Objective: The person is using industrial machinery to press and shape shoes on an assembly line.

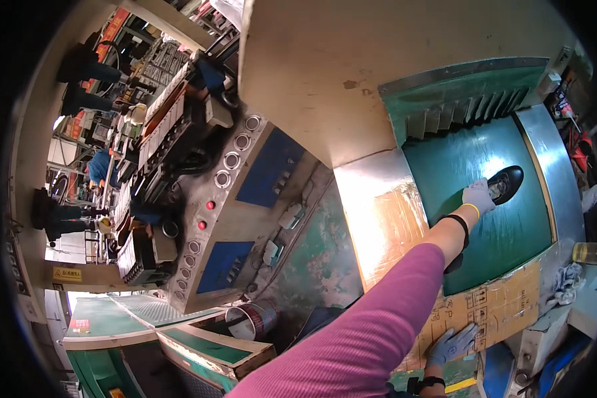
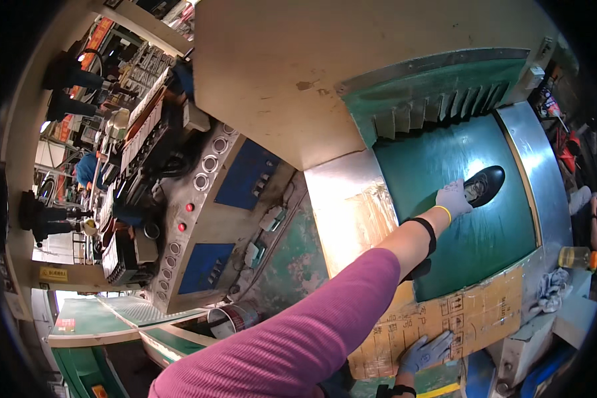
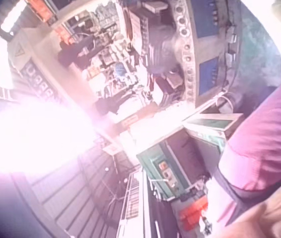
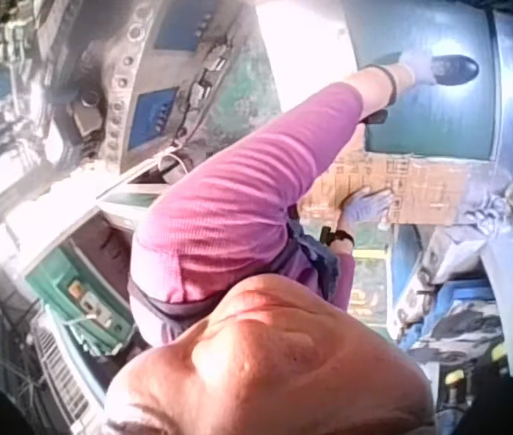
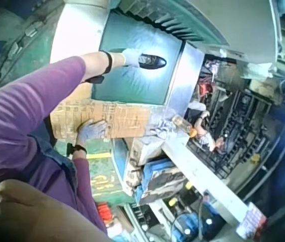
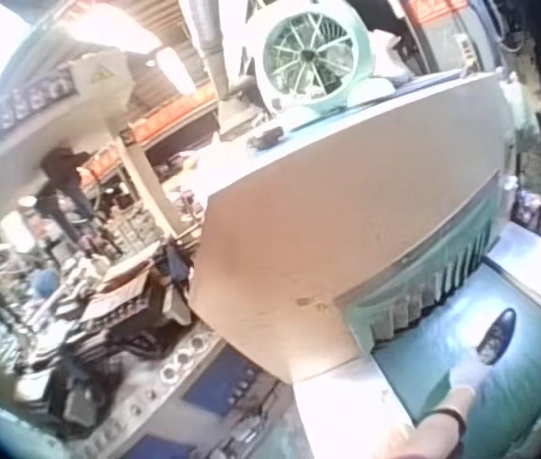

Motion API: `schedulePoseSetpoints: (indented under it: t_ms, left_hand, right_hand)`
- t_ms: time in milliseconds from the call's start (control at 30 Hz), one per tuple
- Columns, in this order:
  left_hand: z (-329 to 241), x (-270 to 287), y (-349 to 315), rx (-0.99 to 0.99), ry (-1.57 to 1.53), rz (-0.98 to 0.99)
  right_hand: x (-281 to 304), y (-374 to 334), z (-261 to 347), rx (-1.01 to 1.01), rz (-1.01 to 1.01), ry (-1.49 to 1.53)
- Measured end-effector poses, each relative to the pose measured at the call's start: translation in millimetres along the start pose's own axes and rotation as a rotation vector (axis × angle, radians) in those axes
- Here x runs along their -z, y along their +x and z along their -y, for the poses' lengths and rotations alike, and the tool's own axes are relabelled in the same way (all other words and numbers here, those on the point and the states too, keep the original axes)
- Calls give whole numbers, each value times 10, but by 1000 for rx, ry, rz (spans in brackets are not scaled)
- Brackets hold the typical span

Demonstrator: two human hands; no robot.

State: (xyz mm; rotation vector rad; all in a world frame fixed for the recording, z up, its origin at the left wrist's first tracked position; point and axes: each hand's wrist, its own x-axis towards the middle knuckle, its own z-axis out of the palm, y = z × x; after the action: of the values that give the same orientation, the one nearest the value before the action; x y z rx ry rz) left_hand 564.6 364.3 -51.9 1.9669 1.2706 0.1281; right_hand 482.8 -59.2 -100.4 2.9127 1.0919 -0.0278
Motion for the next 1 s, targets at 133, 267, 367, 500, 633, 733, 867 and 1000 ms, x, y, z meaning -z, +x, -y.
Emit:
schedulePoseSetpoints:
  t_ms: [133,267,367,500,633,733,867,1000]
  left_hand:
    - [149,-3,13,16,-63,-10]
    - [214,94,-546,146,-409,69]
    - [132,-81,-1475,113,-1203,416]
    - [317,29,-3206,-44,-1242,325]
    - [107,239,-4796,82,-1100,346]
    - [193,-45,-5499,60,-1047,252]
    - [-438,-296,-5821,-45,-716,271]
    - [-515,-243,-5967,34,-910,428]
  right_hand:
    - [-6,-30,27,70,-36,-47]
    - [34,-76,-8,94,-39,-1]
    - [19,-59,-261,64,-112,-61]
    - [84,-131,-267,98,-34,-15]
    - [123,-88,-887,216,303,513]
    - [1064,-481,-1085,-411,757,2060]
    - [2159,-986,-1342,-200,952,2494]
    - [2856,-1164,-1241,-371,937,2268]
